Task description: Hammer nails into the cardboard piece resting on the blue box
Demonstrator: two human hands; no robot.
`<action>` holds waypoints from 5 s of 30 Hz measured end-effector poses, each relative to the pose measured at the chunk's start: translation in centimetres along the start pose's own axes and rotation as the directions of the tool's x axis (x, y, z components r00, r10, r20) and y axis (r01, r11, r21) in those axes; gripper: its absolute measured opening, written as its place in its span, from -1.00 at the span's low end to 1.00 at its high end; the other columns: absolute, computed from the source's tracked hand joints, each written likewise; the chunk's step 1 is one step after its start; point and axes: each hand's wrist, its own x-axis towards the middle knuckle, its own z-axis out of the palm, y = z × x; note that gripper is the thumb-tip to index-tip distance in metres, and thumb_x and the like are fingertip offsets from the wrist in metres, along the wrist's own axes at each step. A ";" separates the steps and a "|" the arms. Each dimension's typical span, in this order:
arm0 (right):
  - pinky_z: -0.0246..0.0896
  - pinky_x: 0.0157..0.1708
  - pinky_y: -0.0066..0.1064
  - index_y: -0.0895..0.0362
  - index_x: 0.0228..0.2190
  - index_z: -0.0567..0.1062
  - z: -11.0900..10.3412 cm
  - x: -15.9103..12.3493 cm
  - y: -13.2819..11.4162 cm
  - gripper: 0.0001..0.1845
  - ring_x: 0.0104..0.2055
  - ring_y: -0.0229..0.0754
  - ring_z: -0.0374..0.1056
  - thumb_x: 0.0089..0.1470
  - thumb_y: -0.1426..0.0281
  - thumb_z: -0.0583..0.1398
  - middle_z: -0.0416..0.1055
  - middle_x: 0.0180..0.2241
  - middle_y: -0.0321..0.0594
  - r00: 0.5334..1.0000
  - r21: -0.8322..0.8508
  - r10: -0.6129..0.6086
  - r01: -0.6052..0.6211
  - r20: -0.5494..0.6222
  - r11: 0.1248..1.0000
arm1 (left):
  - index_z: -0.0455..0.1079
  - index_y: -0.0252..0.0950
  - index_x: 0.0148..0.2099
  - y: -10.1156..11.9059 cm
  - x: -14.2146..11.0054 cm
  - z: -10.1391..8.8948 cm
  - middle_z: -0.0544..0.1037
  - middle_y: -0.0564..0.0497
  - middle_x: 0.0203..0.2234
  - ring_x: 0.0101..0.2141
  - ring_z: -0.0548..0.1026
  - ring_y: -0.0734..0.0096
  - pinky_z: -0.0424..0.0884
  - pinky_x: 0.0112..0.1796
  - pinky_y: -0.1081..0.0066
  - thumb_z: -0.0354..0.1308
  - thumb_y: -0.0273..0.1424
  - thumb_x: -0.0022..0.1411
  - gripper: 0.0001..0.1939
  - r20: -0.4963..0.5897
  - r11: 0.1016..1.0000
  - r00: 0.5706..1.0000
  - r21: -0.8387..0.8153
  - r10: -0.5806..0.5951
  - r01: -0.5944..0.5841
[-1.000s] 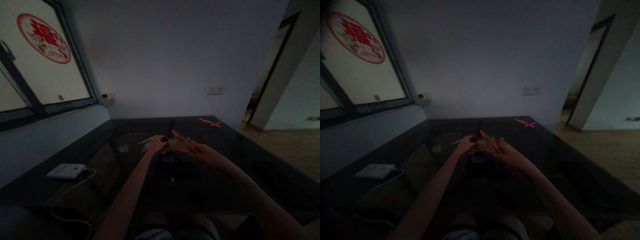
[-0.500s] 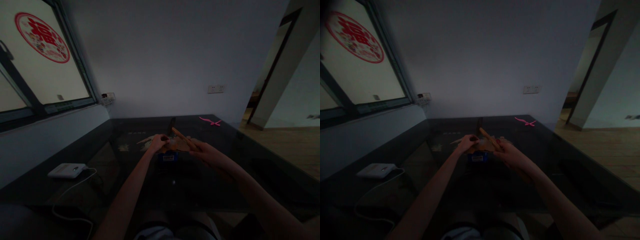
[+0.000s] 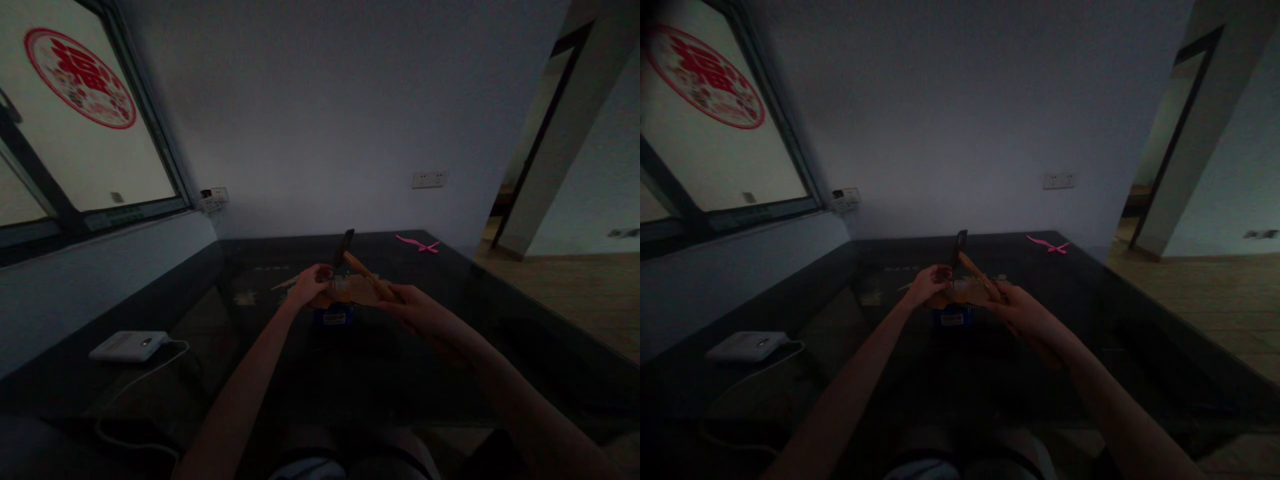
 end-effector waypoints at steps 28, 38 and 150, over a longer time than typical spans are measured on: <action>0.06 -0.60 -0.48 0.22 -0.32 0.39 1.4 1.0 0.3 -0.76 -0.56 -0.29 0.20 -0.02 0.32 0.13 0.27 -0.55 -0.32 0.998 -0.152 -0.055 0.060 0.039 0.987 | 0.50 -0.39 -0.26 1.8 -0.9 0.9 0.58 -0.08 -0.35 -0.33 0.50 0.34 0.36 -0.28 0.44 0.19 -0.42 0.04 -0.81 -0.104 0.898 0.979 0.391 -0.175 0.202; 0.02 -0.65 -0.49 0.19 -0.36 0.37 1.3 0.8 0.4 -0.76 -0.63 -0.32 0.16 -0.03 0.26 0.13 0.23 -0.61 -0.37 0.999 -0.123 -0.044 0.046 0.021 0.991 | 0.52 -0.36 -0.28 2.4 -1.0 0.8 0.58 -0.06 -0.37 -0.34 0.51 0.36 0.35 -0.28 0.45 0.18 -0.42 0.05 -0.83 -0.078 0.885 0.983 0.428 -0.165 0.183; -0.04 -0.84 -0.56 0.15 -0.38 0.33 2.4 -0.3 2.7 -0.71 -0.79 -0.41 0.05 -0.08 0.21 0.20 0.16 -0.71 -0.49 0.995 0.284 -0.016 0.045 -0.102 0.958 | 0.47 -0.35 -0.26 2.4 -0.6 0.7 0.55 -0.04 -0.38 -0.35 0.49 0.37 0.39 -0.28 0.42 0.24 -0.42 -0.03 -0.78 0.000 0.901 0.998 0.431 -0.059 0.053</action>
